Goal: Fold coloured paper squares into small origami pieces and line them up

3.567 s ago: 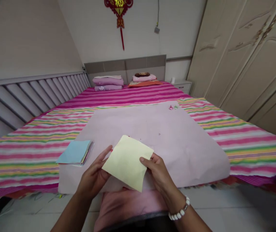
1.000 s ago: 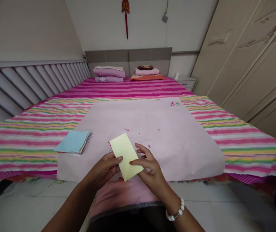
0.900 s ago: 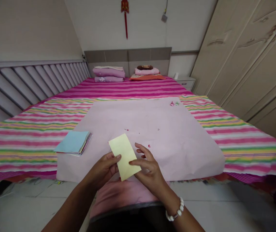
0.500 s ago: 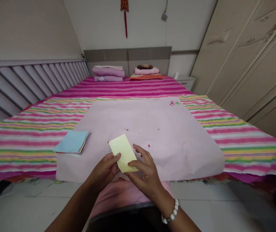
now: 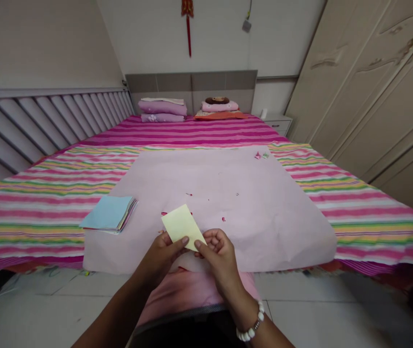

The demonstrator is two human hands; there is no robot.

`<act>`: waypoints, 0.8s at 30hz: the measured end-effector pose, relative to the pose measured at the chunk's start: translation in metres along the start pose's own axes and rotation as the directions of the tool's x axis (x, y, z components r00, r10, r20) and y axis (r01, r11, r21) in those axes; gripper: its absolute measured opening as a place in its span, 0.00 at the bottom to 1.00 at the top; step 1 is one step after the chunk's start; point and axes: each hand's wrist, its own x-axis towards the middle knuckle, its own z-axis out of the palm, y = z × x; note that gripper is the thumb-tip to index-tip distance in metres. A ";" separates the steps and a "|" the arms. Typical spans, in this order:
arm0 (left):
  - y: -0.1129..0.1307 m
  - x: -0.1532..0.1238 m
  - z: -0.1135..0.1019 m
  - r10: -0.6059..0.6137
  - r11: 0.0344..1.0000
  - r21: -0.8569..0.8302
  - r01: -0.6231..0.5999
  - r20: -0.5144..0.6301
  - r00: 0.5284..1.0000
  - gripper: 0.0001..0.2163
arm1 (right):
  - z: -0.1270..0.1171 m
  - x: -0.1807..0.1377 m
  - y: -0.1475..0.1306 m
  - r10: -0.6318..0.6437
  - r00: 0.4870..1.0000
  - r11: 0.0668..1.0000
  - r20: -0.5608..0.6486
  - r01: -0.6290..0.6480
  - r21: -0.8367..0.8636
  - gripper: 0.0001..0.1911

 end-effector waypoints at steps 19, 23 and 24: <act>-0.006 -0.002 -0.004 0.446 0.766 0.575 -0.288 -0.152 0.882 0.09 | 0.004 0.007 -0.008 0.079 0.990 0.993 0.121 -0.088 0.073 0.15; -0.008 -0.001 -0.005 0.429 0.773 0.567 -0.284 -0.137 0.893 0.14 | 0.003 0.007 -0.010 0.034 0.992 0.999 0.120 -0.035 0.006 0.14; -0.010 0.000 -0.006 0.423 0.782 0.554 -0.286 -0.134 0.896 0.15 | 0.002 0.007 -0.011 0.027 0.992 1.000 0.121 -0.026 -0.012 0.14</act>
